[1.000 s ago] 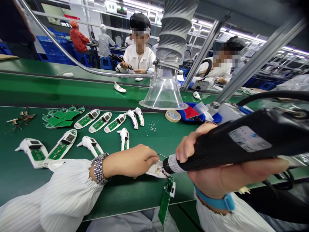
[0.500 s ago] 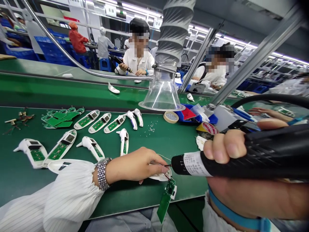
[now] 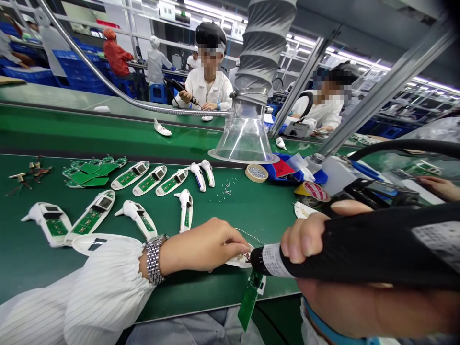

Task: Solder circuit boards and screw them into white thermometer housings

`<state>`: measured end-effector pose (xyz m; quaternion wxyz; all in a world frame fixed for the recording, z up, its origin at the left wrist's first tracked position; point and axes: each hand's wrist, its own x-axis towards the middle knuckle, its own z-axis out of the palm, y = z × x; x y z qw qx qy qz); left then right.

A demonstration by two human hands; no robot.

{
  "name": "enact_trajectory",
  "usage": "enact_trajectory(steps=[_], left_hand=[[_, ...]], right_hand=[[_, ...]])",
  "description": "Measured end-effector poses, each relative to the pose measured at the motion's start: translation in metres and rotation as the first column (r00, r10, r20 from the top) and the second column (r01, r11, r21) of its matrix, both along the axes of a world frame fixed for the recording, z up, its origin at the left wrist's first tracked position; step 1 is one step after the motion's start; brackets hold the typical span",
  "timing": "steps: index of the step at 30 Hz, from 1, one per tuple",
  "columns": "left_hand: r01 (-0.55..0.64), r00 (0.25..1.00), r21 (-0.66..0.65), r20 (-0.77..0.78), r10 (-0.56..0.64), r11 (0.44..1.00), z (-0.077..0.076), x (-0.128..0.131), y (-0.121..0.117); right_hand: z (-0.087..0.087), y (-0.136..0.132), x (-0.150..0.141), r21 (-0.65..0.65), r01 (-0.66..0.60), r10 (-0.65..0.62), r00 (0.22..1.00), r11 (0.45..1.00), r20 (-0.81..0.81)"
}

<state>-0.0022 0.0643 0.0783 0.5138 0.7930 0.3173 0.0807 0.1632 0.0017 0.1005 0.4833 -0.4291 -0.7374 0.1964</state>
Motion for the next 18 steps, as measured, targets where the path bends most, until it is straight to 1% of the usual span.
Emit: enact_trajectory(steps=[1,2,3,4,7,13,16,18], left_hand=[[0.002,1.0,0.005,-0.003,-0.002,1.0,0.0008,0.0,-0.0001],[0.005,1.0,0.009,-0.006,-0.005,1.0,0.0014,0.0,-0.0002],[0.007,1.0,0.014,-0.006,-0.007,1.0,0.0019,-0.0001,-0.0004],[0.01,1.0,0.017,-0.008,-0.01,1.0,0.0023,-0.0002,-0.0005],[0.009,1.0,0.015,-0.007,-0.009,1.0,0.0026,-0.0002,-0.0008],[-0.006,1.0,0.011,-0.003,0.007,1.0,0.0005,0.0003,0.0006],[-0.009,1.0,-0.01,0.0,0.009,1.0,-0.0014,0.0001,0.001],[-0.012,1.0,-0.021,0.004,0.012,1.0,-0.0024,-0.0001,0.001]], right_hand=[[-0.0021,0.0025,-0.002,0.004,-0.021,0.021,0.966,1.0,-0.256],[-0.0037,0.0046,-0.0025,0.001,-0.05,0.045,0.883,0.999,-0.467],[-0.0049,0.0062,-0.0019,-0.009,-0.082,0.061,0.802,0.997,-0.594],[-0.0058,0.0071,-0.0008,-0.023,-0.11,0.07,0.765,0.994,-0.64],[-0.0066,0.0068,0.0022,-0.056,-0.139,0.063,0.724,0.989,-0.687],[-0.0047,0.0052,-0.0005,-0.09,-0.144,0.033,0.683,0.985,-0.73],[-0.0055,0.0063,-0.0019,-0.083,-0.138,0.031,0.669,0.987,-0.743],[-0.0069,0.006,-0.0001,-0.053,-0.156,0.066,0.67,0.986,-0.739]])
